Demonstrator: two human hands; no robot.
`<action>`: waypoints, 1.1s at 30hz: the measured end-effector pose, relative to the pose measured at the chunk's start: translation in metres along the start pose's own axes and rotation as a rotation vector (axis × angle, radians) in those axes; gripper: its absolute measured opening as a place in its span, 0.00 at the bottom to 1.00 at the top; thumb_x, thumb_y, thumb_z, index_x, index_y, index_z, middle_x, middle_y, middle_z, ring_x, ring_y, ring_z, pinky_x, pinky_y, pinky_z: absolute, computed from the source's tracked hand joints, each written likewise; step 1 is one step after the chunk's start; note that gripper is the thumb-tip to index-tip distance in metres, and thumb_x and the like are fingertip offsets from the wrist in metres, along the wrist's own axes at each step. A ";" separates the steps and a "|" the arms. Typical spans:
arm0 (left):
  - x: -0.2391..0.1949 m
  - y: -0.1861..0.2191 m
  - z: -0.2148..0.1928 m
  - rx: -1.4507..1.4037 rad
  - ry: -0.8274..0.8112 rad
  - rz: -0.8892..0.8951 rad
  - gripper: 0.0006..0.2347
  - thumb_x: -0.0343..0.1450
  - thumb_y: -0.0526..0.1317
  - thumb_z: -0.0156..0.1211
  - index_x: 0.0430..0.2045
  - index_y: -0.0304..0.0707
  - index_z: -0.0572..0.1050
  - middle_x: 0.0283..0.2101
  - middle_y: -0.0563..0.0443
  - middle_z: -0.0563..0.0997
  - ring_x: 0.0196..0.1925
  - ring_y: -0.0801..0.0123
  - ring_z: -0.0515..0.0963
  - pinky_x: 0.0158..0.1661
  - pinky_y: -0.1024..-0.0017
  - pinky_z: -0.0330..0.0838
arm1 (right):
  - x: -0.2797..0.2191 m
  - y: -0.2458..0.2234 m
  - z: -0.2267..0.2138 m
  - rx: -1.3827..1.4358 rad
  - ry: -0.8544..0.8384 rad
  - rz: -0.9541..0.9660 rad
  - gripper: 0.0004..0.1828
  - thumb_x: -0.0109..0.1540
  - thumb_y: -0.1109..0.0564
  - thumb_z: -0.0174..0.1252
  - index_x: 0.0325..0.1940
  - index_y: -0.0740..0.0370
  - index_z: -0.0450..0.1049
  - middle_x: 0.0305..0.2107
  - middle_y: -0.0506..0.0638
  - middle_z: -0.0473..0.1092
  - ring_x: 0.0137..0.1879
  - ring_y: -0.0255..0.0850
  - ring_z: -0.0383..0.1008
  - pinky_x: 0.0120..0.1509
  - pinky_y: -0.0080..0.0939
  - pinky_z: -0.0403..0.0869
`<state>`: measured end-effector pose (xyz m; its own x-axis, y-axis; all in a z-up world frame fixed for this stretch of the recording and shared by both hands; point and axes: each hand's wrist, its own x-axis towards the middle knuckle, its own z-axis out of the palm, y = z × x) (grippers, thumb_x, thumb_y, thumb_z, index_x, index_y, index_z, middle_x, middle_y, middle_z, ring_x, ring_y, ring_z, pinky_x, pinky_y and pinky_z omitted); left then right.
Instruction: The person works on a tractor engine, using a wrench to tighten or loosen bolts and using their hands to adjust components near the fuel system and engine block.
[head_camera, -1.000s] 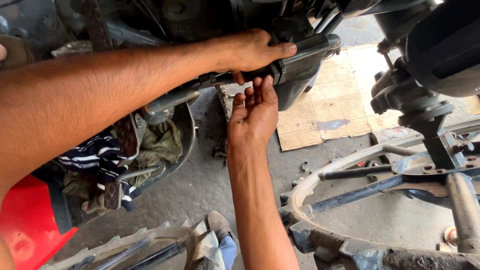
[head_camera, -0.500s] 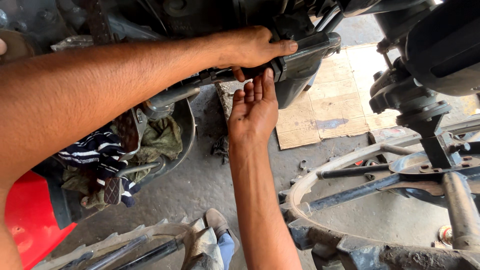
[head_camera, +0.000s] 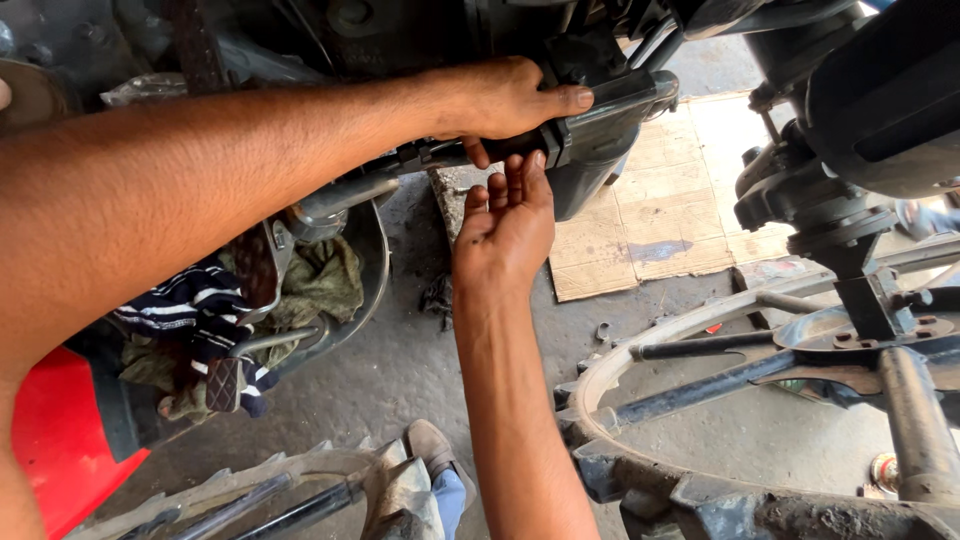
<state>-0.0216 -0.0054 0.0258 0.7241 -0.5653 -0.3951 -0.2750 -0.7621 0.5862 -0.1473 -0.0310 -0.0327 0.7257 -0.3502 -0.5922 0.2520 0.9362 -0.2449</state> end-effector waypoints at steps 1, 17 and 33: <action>0.000 0.000 0.000 -0.006 0.000 0.002 0.32 0.74 0.63 0.42 0.39 0.24 0.78 0.19 0.43 0.74 0.22 0.64 0.84 0.19 0.69 0.78 | 0.000 -0.001 0.001 0.011 -0.021 -0.002 0.10 0.62 0.51 0.62 0.41 0.59 0.74 0.32 0.42 0.70 0.36 0.30 0.68 0.38 0.31 0.69; 0.000 0.000 -0.001 -0.016 -0.010 0.000 0.33 0.74 0.63 0.42 0.46 0.22 0.76 0.28 0.35 0.79 0.31 0.57 0.87 0.25 0.64 0.81 | 0.002 0.000 0.009 0.028 -0.065 0.016 0.11 0.66 0.52 0.62 0.44 0.62 0.73 0.34 0.44 0.69 0.37 0.31 0.67 0.37 0.30 0.68; 0.003 -0.003 0.001 -0.016 0.005 0.012 0.33 0.74 0.64 0.42 0.41 0.24 0.78 0.23 0.39 0.78 0.25 0.63 0.86 0.21 0.67 0.79 | 0.004 0.005 -0.001 0.026 0.005 -0.017 0.10 0.63 0.50 0.59 0.42 0.57 0.72 0.32 0.42 0.69 0.36 0.32 0.67 0.35 0.33 0.68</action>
<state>-0.0193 -0.0051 0.0221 0.7236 -0.5732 -0.3846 -0.2736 -0.7497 0.6025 -0.1441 -0.0280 -0.0368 0.7178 -0.3665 -0.5920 0.2814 0.9304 -0.2348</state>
